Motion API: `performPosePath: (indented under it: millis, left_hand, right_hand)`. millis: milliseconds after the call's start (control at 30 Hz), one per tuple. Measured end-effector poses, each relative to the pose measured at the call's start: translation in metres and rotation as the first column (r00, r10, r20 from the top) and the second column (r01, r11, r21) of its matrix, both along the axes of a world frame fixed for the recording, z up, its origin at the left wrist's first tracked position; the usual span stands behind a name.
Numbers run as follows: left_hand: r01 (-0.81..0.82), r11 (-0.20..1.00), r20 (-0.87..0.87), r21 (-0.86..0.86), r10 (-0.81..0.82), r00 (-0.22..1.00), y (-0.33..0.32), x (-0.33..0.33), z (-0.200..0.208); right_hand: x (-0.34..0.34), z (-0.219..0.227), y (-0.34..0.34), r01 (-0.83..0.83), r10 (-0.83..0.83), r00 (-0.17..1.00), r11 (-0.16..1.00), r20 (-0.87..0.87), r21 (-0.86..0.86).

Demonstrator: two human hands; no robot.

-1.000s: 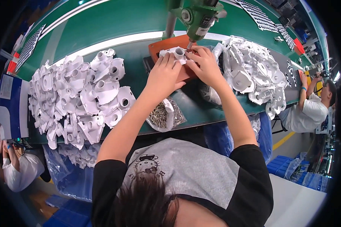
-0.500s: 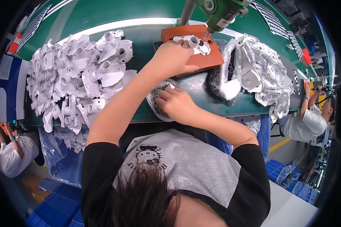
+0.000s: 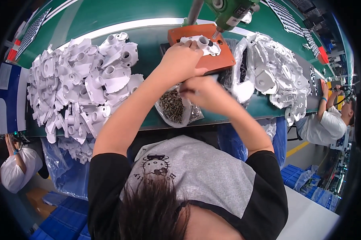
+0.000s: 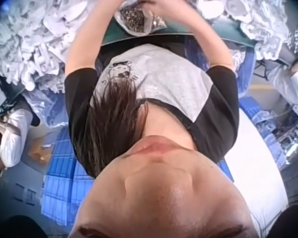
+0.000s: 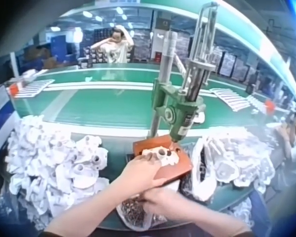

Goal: The person assembles plastic components by fitting pieces together, placing each assembly into a press fixture, inserting a small part, pulling the press lever down, and placing the finished pieces onto the conveyor belt.

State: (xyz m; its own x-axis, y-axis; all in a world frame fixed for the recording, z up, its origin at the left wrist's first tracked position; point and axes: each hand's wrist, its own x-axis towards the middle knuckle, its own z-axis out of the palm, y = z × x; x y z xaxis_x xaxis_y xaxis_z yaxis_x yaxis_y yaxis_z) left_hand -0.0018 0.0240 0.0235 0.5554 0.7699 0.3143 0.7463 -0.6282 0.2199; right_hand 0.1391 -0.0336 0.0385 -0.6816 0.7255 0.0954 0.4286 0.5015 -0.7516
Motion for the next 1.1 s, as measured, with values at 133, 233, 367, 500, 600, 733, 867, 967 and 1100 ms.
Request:
performPosePath:
  millis: [133,233,367,500,600,733,867,967,1100]
  left_hand:
    - [-0.025,0.998,0.031,0.061,0.023,0.999,-0.004,0.005,-0.003]
    - [-0.030,0.985,0.002,0.168,0.030,1.000,-0.005,0.014,-0.007]
    - [-0.058,0.991,-0.061,0.124,0.066,0.996,-0.006,0.019,-0.005]
    - [-0.047,0.992,-0.064,0.114,0.055,0.996,-0.007,0.017,-0.004]
    - [-0.059,0.988,-0.053,0.140,0.066,0.996,-0.007,0.016,-0.008]
    - [-0.067,0.988,-0.052,0.140,0.075,0.996,-0.007,0.019,-0.007]
    - [-0.048,0.990,-0.051,0.132,0.055,0.997,-0.008,0.019,-0.004]
    - [-0.071,0.992,-0.057,0.103,0.077,0.995,-0.010,0.018,-0.003]
    - [-0.071,0.991,-0.081,0.116,0.080,0.994,-0.009,0.021,-0.001]
  right_hand:
    - [0.041,0.027,0.038,0.278,-0.291,0.956,0.941,-0.038,-0.191]
    - [0.056,0.017,0.072,0.505,-0.496,0.863,0.849,-0.090,0.156]
    - [0.059,-0.014,0.099,0.587,-0.547,0.807,0.783,-0.221,0.205]
    - [0.052,-0.021,0.101,0.615,-0.565,0.787,0.751,-0.249,0.241]
    - [0.048,-0.022,0.103,0.619,-0.568,0.784,0.748,-0.249,0.241]
    - [0.053,-0.022,0.104,0.593,-0.559,0.800,0.793,-0.219,0.142]
    - [0.065,-0.027,0.097,0.432,-0.395,0.901,0.786,-0.180,0.442]
    - [0.061,-0.028,0.077,0.328,-0.440,0.898,0.648,-0.014,0.688]
    - [0.059,-0.026,0.071,0.284,-0.492,0.868,0.608,0.071,0.741]
